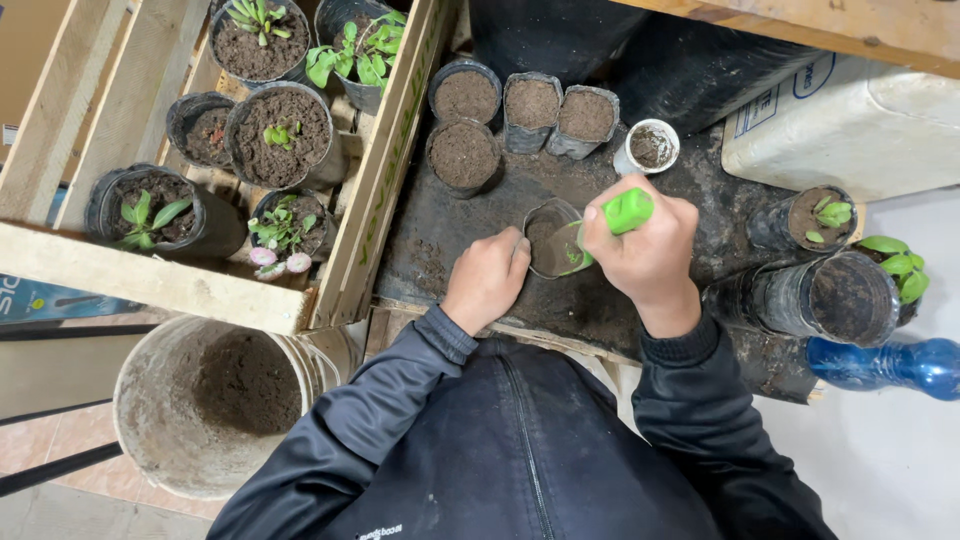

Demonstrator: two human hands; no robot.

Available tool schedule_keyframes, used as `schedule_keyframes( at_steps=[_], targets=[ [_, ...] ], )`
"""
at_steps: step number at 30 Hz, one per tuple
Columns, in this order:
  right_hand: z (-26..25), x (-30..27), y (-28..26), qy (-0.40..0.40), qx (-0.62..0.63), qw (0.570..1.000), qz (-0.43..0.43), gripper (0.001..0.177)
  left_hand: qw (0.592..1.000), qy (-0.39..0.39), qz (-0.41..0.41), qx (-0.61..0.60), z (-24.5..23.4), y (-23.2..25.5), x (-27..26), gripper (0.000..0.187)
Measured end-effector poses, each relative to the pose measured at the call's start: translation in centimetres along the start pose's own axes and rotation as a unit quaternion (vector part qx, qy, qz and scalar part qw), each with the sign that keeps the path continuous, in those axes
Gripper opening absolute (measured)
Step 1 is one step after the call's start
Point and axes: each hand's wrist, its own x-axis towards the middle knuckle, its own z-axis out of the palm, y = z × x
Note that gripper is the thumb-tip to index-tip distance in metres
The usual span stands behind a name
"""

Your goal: The person fills small plastic pots with soil using a green scoop, taking the soil from a bucket.

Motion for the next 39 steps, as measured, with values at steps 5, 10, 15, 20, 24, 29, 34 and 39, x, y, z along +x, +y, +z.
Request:
schedule_keyframes(
  at_steps=[5, 10, 15, 20, 24, 29, 34, 39],
  targets=[
    [-0.4, -0.4, 0.0, 0.006, 0.015, 1.000, -0.016, 0.031, 1.000, 0.020, -0.001, 0.003, 0.9, -0.9, -0.2, 0.049],
    [0.2, -0.3, 0.8, -0.018, 0.037, 0.999, -0.019, 0.031, 1.000, 0.023, -0.005, -0.001, 1.2, -1.2, -0.4, 0.049],
    [1.0, -1.1, 2.0, 0.016, 0.036, 0.998, -0.042, 0.031, 0.999, 0.016, -0.033, -0.038, 0.8, -0.9, -0.6, 0.049],
    [0.6, -1.5, 1.6, 0.028, 0.029, 0.998, -0.050, 0.031, 0.994, 0.017, -0.064, -0.089, 1.9, -1.8, -0.5, 0.049],
    [2.1, -2.4, 2.2, 0.045, -0.001, 0.997, -0.057, 0.031, 0.984, 0.016, -0.084, -0.155, 2.6, -1.6, -0.6, 0.048],
    [-0.8, -3.2, 1.0, 0.080, 0.035, 0.995, -0.042, 0.030, 0.982, 0.016, -0.088, -0.168, 2.4, -2.2, -0.2, 0.045],
    [-3.3, -7.1, -0.1, 0.167, -0.061, 0.978, -0.111, 0.038, 0.993, 0.037, -0.042, -0.108, 1.7, -1.6, -1.9, 0.053],
    [-6.2, -6.7, -5.7, 0.289, -0.223, 0.931, 0.010, 0.071, 0.956, -0.002, -0.099, -0.275, -1.4, 0.3, -5.7, 0.045]
  ],
)
